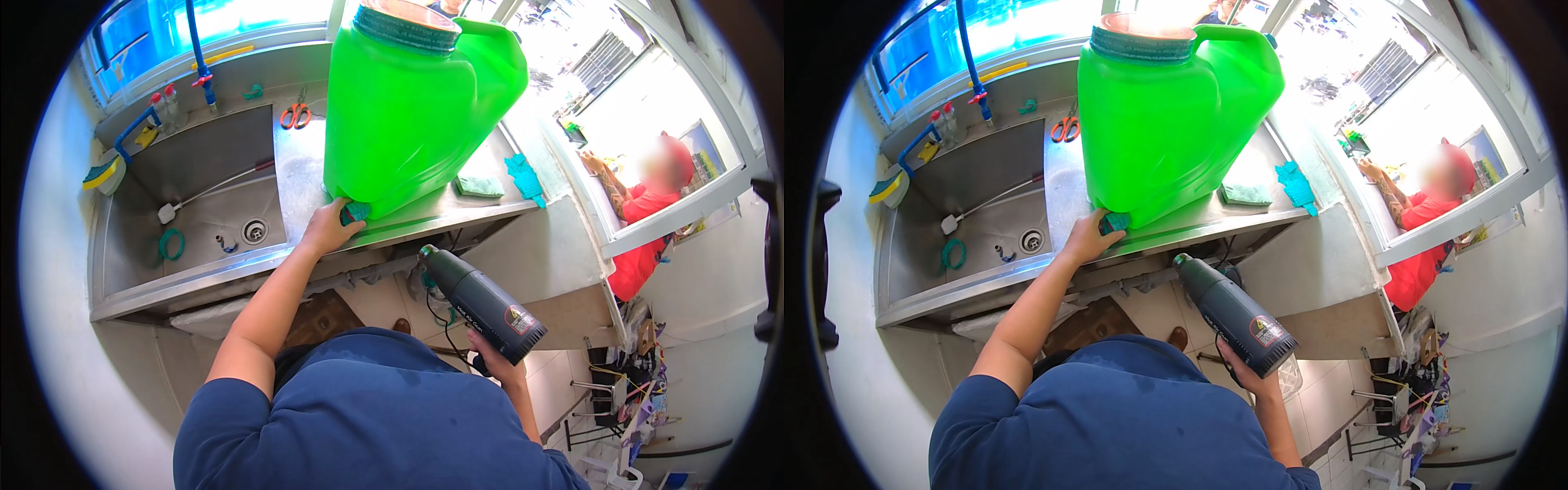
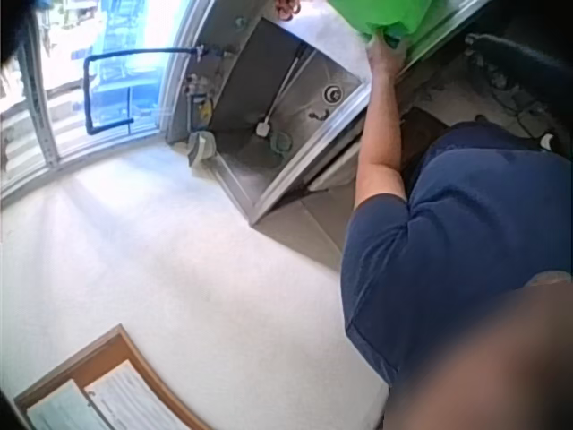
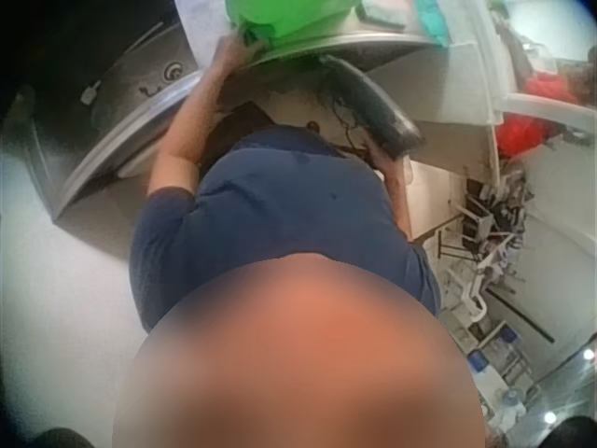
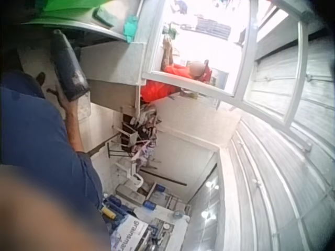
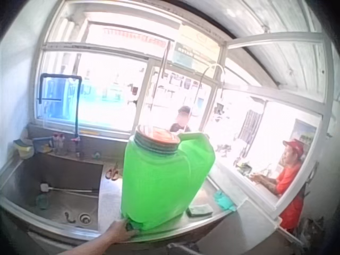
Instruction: The person handles a green jerrycan, removes its cap, and uses a heat gun to warm the neck area. They then place the jerrycan into a plastic bag, tie the bag, and later remove the jerrycan to rinse it in a sink.
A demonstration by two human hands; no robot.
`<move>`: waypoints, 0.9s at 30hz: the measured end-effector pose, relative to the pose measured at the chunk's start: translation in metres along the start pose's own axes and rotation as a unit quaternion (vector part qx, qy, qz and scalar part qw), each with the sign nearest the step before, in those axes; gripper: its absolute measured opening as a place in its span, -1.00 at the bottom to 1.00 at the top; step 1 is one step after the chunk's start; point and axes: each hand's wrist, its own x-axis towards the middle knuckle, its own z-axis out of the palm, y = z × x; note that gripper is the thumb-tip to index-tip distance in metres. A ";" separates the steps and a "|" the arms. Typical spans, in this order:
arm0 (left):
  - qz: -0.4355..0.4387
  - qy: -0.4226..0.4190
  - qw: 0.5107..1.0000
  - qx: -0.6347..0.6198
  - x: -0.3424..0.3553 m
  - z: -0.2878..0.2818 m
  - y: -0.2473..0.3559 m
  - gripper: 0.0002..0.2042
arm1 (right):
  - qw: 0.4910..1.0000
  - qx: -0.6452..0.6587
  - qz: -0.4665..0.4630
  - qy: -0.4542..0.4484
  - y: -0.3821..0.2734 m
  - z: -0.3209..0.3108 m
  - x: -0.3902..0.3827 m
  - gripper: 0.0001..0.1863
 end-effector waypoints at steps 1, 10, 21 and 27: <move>-0.005 0.000 1.000 0.008 0.001 0.002 -0.001 -0.42 | 0.999 -0.032 0.004 -0.012 -0.001 0.002 0.001 -0.76; -0.034 0.007 0.997 -0.075 0.002 0.010 -0.010 -0.37 | 0.955 -0.186 -0.231 -0.002 0.006 0.027 0.023 -0.73; -0.171 -0.096 0.874 -0.444 0.025 0.016 -0.054 -0.53 | 0.941 -0.169 -0.289 -0.054 0.005 0.072 0.064 -0.40; -0.174 -0.116 0.874 -0.438 0.024 0.008 -0.053 -0.54 | 0.898 -0.247 -0.364 -0.018 -0.019 0.082 0.069 -0.56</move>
